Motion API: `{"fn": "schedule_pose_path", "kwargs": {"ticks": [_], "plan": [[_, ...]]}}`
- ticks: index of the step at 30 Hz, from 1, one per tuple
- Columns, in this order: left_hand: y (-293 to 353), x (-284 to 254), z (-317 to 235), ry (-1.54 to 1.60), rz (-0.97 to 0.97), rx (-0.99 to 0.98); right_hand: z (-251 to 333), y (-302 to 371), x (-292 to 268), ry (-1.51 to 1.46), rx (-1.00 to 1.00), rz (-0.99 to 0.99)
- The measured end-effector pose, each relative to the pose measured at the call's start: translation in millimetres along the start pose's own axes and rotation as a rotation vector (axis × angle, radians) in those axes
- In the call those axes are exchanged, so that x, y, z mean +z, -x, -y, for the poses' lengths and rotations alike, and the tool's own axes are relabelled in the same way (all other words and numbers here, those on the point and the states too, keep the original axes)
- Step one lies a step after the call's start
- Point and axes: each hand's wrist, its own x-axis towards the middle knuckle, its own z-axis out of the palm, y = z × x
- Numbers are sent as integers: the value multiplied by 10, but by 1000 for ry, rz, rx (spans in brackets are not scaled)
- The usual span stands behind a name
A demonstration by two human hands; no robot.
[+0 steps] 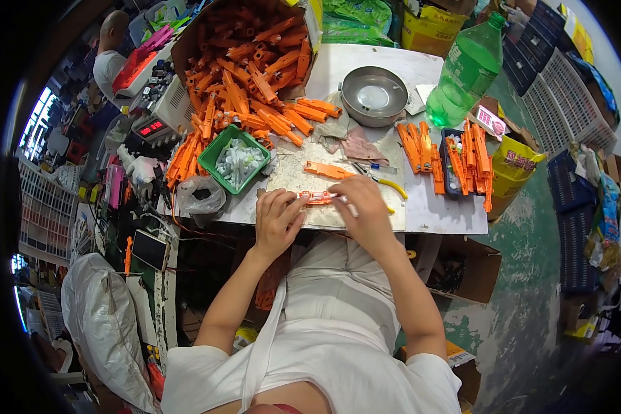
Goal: The person assembles small orange plastic components for toy guns using a soldering iron and pliers.
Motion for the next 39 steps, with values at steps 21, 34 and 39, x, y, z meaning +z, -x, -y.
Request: {"fn": "schedule_pose_path", "kwargs": {"ticks": [21,34,39], "plan": [[4,42,-27,-23,-94,7,-315,-5,478,153,-27,233],[-72,38,-15,50,-80,-69,-344,-57,480,6,29,278],[-218,1,-2,109,-52,-49,-268,-47,426,76,22,282]]}}
